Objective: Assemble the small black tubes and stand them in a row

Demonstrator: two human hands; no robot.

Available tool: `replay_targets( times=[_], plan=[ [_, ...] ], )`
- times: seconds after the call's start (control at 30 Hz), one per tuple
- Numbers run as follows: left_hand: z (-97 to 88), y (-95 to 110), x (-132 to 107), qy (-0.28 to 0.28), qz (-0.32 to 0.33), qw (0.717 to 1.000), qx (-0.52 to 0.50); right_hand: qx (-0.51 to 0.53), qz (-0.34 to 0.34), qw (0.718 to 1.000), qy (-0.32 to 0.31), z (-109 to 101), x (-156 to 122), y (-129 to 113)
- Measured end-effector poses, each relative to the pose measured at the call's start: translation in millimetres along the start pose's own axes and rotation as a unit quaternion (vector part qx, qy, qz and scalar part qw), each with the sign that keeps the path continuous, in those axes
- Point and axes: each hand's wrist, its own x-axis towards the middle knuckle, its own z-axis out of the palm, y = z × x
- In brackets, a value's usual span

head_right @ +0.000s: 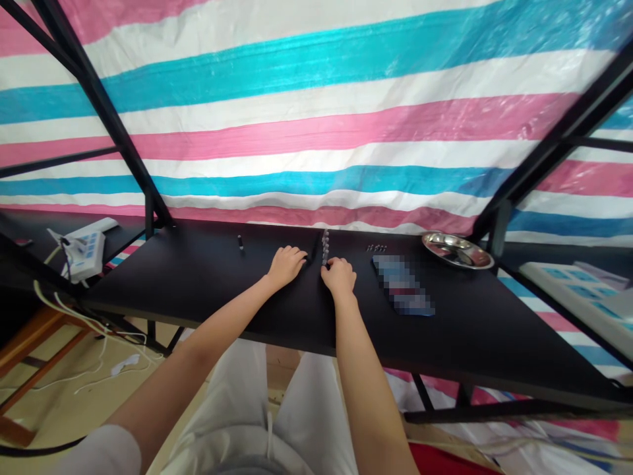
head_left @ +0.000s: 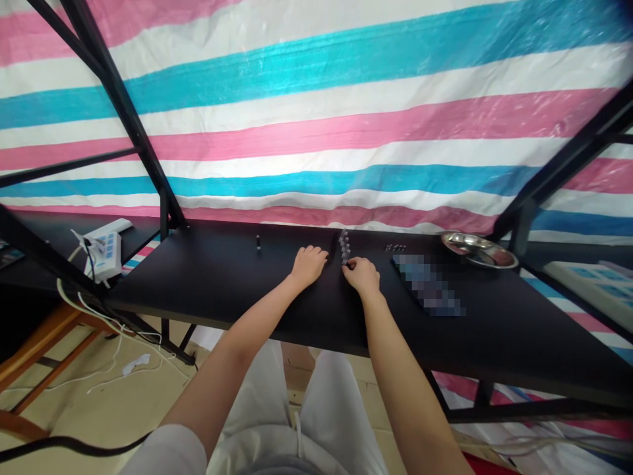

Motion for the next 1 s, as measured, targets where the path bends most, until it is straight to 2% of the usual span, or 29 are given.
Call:
replay_targets(
  times=[0.17, 0.27, 0.4, 0.5, 0.57, 0.8, 1.0],
  plan=[
    [-3.8, -24, -10, 0.043, -0.048, 0.993, -0.098, 0.009, -0.004, 1.000, 0.017, 5, 2, 0],
    [-7.4, -41, -21, 0.091, -0.092, 0.979, -0.158, 0.009, -0.005, 0.999, 0.031, 7, 3, 0],
    [-10.6, -53, -33, 0.156, -0.167, 0.934, -0.274, 0.003, -0.039, 0.999, 0.037, 10, 0, -5],
    [-11.3, -52, -37, 0.177, -0.203, 0.890, -0.368, 0.001, -0.072, 0.997, 0.028, 13, -4, -13],
    [-11.2, -49, -37, 0.178, -0.208, 0.876, -0.396, 0.001, -0.075, 0.997, 0.022, 14, -6, -18],
    [-9.5, -45, -38, 0.149, -0.181, 0.893, -0.383, 0.016, -0.110, 0.994, 0.020, 19, -7, -17],
    [-11.4, -44, -40, 0.146, -0.180, 0.901, -0.368, 0.022, -0.212, 0.976, 0.037, 23, -9, -19]
  ],
)
